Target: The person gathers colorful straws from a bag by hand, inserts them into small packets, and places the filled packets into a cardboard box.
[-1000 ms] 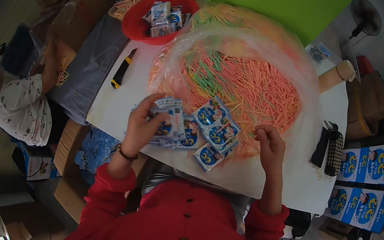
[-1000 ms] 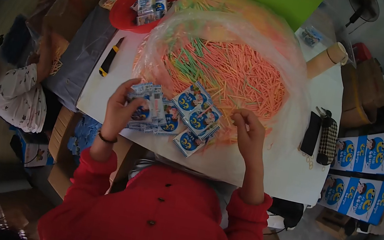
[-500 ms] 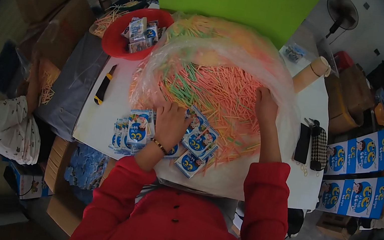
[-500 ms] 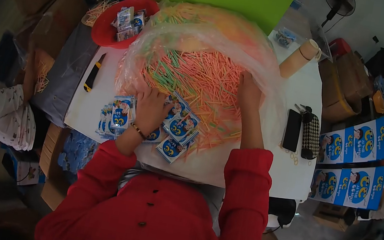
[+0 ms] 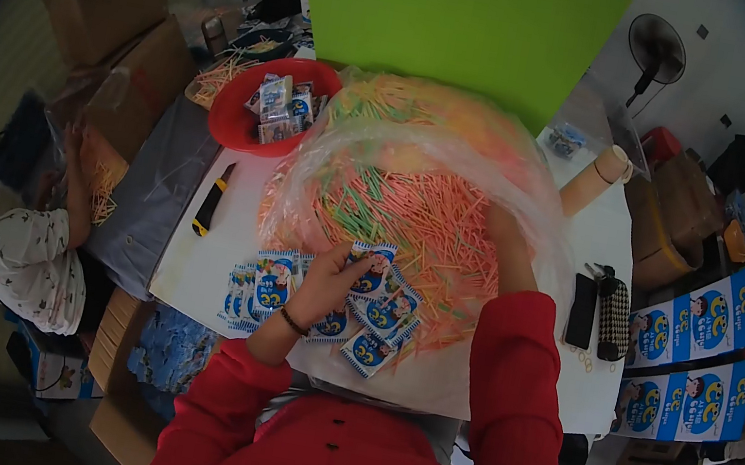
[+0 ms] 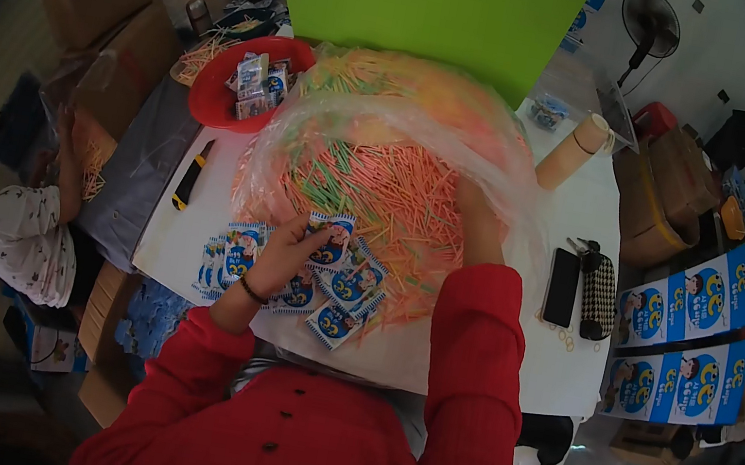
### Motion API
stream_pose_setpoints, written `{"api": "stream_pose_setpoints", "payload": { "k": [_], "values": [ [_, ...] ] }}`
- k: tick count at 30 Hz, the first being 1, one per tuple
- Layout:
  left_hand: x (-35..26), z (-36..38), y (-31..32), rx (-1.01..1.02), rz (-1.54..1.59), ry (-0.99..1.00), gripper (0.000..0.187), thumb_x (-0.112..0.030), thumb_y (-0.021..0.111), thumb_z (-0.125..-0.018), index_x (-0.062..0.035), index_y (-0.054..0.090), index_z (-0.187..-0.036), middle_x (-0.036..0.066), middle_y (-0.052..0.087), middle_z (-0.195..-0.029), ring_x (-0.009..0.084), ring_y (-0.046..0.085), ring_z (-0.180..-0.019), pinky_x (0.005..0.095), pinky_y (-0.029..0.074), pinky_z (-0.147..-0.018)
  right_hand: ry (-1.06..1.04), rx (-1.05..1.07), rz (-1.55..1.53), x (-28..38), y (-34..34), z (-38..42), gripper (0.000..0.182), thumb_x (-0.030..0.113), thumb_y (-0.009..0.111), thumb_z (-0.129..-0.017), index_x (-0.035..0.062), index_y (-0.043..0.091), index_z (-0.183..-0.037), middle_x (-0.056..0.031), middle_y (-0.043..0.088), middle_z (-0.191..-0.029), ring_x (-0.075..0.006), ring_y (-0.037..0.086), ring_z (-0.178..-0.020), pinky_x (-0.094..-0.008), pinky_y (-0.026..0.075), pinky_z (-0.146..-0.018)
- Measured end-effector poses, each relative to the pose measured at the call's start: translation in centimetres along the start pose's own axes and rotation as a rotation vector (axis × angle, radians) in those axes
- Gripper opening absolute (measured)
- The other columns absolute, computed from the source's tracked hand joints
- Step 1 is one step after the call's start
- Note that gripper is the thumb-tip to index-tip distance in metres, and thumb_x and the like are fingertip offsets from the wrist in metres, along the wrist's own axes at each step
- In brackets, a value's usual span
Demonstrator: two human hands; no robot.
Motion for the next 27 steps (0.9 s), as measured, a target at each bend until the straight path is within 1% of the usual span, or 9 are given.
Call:
{"api": "stream_pose_setpoints", "payload": {
  "k": [4, 6, 7, 9, 16, 22, 24, 25, 27],
  "values": [
    [2.2, 0.7, 0.3, 0.089, 0.252, -0.082, 0.017, -0.016, 0.057, -0.097, -0.0029, 0.064, -0.104, 0.0, 0.069, -0.093, 0.0044, 0.063, -0.081, 0.0209, 0.051, -0.068, 0.006, 0.107, 0.532, -4.4, 0.1, 1.4, 0.04, 0.032, 0.04, -0.101, 0.004, 0.053, -0.127, -0.0095, 0.062, -0.121, -0.0264, 0.056, -0.111, -0.0354, 0.04, -0.1],
    [2.3, 0.9, 0.7, 0.109, 0.336, -0.109, 0.017, -0.015, 0.057, -0.097, -0.0033, 0.064, -0.107, 0.0, 0.068, -0.094, 0.0056, 0.064, -0.083, 0.0213, 0.052, -0.072, -0.016, 0.059, -0.146, 1.5, -1.2, 5.0, 0.031, 0.022, 0.053, -0.098, 0.0022, 0.057, -0.121, -0.0092, 0.062, -0.116, -0.0185, 0.057, -0.105, -0.0316, 0.044, -0.091],
    [3.2, 0.7, 0.8, 0.108, 0.34, -0.118, 0.017, -0.015, 0.057, -0.097, -0.0033, 0.064, -0.107, 0.0, 0.068, -0.094, 0.0056, 0.064, -0.083, 0.0213, 0.052, -0.072, -0.008, 0.064, -0.143, 0.7, -0.1, 6.6, 0.031, 0.022, 0.053, -0.098, 0.0022, 0.057, -0.121, -0.0092, 0.062, -0.116, -0.0185, 0.057, -0.105, -0.0316, 0.044, -0.091],
    [5.2, 0.2, 1.4, 0.098, 0.422, -0.117, 0.021, -0.015, 0.058, -0.096, -0.0026, 0.062, -0.112, 0.001, 0.069, -0.097, 0.0079, 0.065, -0.086, 0.0223, 0.052, -0.075, 0.086, 0.065, -0.629, -1.8, 2.4, 9.7, 0.029, 0.015, 0.056, -0.096, 0.0008, 0.057, -0.121, -0.0059, 0.063, -0.114, -0.0126, 0.056, -0.103, -0.0258, 0.043, -0.088],
    [5.9, 0.8, 2.5, 0.084, 0.516, -0.159, 0.02, -0.015, 0.057, -0.097, -0.0024, 0.062, -0.111, 0.003, 0.069, -0.098, 0.0101, 0.065, -0.085, 0.0243, 0.053, -0.075, 0.189, 0.027, -0.487, -3.0, 4.7, 14.4, 0.021, 0.013, 0.054, -0.097, 0.0032, 0.056, -0.116, 0.0014, 0.06, -0.09, -0.006, 0.052, -0.082, -0.0214, 0.044, -0.073],
    [7.3, 0.5, 1.1, 0.09, 0.628, -0.195, 0.021, -0.015, 0.054, -0.098, -0.0018, 0.059, -0.114, 0.005, 0.068, -0.101, 0.014, 0.066, -0.089, 0.029, 0.055, -0.077, 0.308, -0.164, -0.824, -4.6, 2.7, 12.9, 0.017, 0.018, 0.054, -0.098, 0.0045, 0.055, -0.107, 0.0003, 0.06, -0.082, -0.0064, 0.053, -0.076, -0.0213, 0.044, -0.072],
    [7.1, 0.5, 1.0, 0.091, 0.649, -0.182, 0.021, -0.014, 0.054, -0.098, -0.0019, 0.058, -0.114, 0.006, 0.067, -0.102, 0.0149, 0.067, -0.089, 0.0302, 0.055, -0.078, 0.524, -0.084, -1.021, -5.7, 4.0, 13.1, 0.016, 0.017, 0.052, -0.099, 0.0039, 0.053, -0.108, -0.0023, 0.059, -0.086, -0.0086, 0.054, -0.081, -0.0243, 0.045, -0.074],
    [6.7, 0.4, 1.0, 0.097, 0.667, -0.162, 0.022, -0.014, 0.054, -0.098, -0.0021, 0.057, -0.115, 0.006, 0.067, -0.103, 0.0159, 0.067, -0.09, 0.0313, 0.056, -0.079, 0.524, -0.086, -1.021, -4.8, 4.3, 13.6, 0.016, 0.017, 0.052, -0.099, 0.0039, 0.053, -0.108, -0.0023, 0.059, -0.086, -0.0086, 0.054, -0.081, -0.0243, 0.045, -0.074],
    [6.6, 0.5, 1.1, 0.081, 0.654, -0.171, 0.022, -0.014, 0.054, -0.098, -0.0022, 0.057, -0.116, 0.006, 0.067, -0.104, 0.0165, 0.067, -0.091, 0.0319, 0.056, -0.079, 0.198, -0.139, -0.462, -1.4, 3.3, 14.5, 0.016, 0.016, 0.051, -0.098, 0.0035, 0.053, -0.109, -0.0032, 0.059, -0.087, -0.01, 0.055, -0.082, -0.0254, 0.045, -0.076]
  ]
}}
Point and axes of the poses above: each hand's wrist, its own z-axis away from the middle knuckle, its own y-axis out of the palm, x = y × z, the point moved 8 cm from there along -z, towards the middle knuckle
